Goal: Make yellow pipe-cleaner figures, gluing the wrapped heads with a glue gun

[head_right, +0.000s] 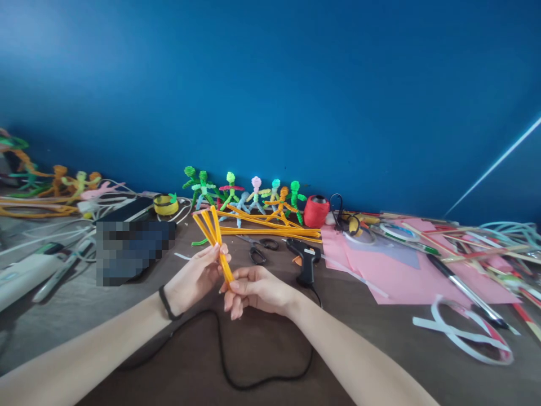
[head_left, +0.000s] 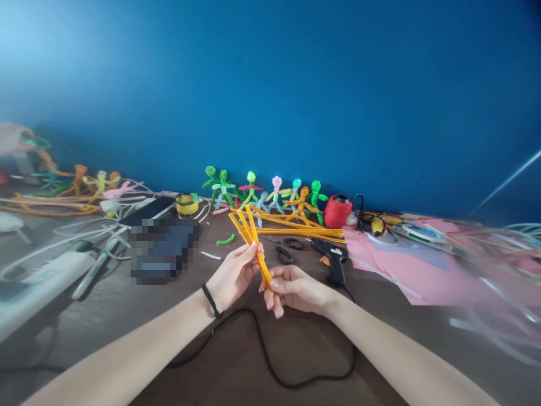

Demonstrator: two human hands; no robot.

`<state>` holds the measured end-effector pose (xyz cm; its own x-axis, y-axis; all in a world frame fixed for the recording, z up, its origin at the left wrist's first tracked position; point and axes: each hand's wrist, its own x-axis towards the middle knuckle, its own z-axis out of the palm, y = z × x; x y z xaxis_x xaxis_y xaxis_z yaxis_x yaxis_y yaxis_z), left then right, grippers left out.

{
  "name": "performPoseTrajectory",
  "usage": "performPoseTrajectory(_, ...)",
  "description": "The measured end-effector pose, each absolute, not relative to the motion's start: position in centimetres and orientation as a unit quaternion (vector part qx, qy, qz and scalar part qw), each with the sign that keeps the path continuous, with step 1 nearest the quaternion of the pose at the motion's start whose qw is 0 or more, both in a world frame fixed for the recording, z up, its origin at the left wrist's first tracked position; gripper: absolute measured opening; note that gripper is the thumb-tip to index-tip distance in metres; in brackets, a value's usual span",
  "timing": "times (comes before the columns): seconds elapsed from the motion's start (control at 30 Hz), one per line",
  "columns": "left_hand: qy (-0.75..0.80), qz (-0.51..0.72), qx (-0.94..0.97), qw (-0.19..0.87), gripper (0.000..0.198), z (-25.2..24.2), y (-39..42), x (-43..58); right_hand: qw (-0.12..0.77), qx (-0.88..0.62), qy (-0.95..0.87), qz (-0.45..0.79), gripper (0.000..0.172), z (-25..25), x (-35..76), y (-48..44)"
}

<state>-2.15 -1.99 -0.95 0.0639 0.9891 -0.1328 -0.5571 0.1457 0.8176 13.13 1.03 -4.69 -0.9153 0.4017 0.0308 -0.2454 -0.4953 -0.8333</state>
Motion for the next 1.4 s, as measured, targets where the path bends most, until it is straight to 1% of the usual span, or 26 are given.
performPoseTrajectory(0.23, 0.364, 0.584, 0.291, 0.665, 0.01, -0.8, -1.9, -2.0, 0.198, -0.091, -0.466, 0.858, 0.017, -4.7, 13.0, 1.1)
performPoseTrajectory(0.63, 0.353, 0.572, 0.309, 0.673, 0.012, -1.1, -2.0, -2.0, 0.193, -0.13, -0.488, 0.841, 0.021, -4.5, 13.0, 0.7)
performPoseTrajectory(0.73, 0.349, 0.57, 0.32, 0.672, 0.017, -1.6, -1.8, -2.0, 0.226, -0.161, -0.499, 0.821, 0.023, -4.6, 12.7, 0.4)
performPoseTrajectory(0.87, 0.352, 0.54, 0.391, 0.657, 0.026, -2.7, -1.5, -2.0, 0.31, -0.217, -0.552, 0.743, 0.026, -4.7, 12.4, 0.3)
performPoseTrajectory(1.03, 0.336, 0.491, 0.48, 0.645, 0.02, -4.2, -1.0, -2.0, 0.377, -0.284, -0.638, 0.608, 0.025, -4.9, 12.1, 0.0)
performPoseTrajectory(1.17, 0.335, 0.491, 0.5, 0.63, 0.018, -4.6, -0.7, -2.0, 0.384, -0.319, -0.665, 0.556, 0.021, -5.0, 12.0, -0.1)
performPoseTrajectory(1.4, 0.361, 0.496, 0.503, 0.609, 0.02, -4.6, -0.5, -1.9, 0.373, -0.295, -0.655, 0.587, 0.022, -5.2, 11.9, 0.4)
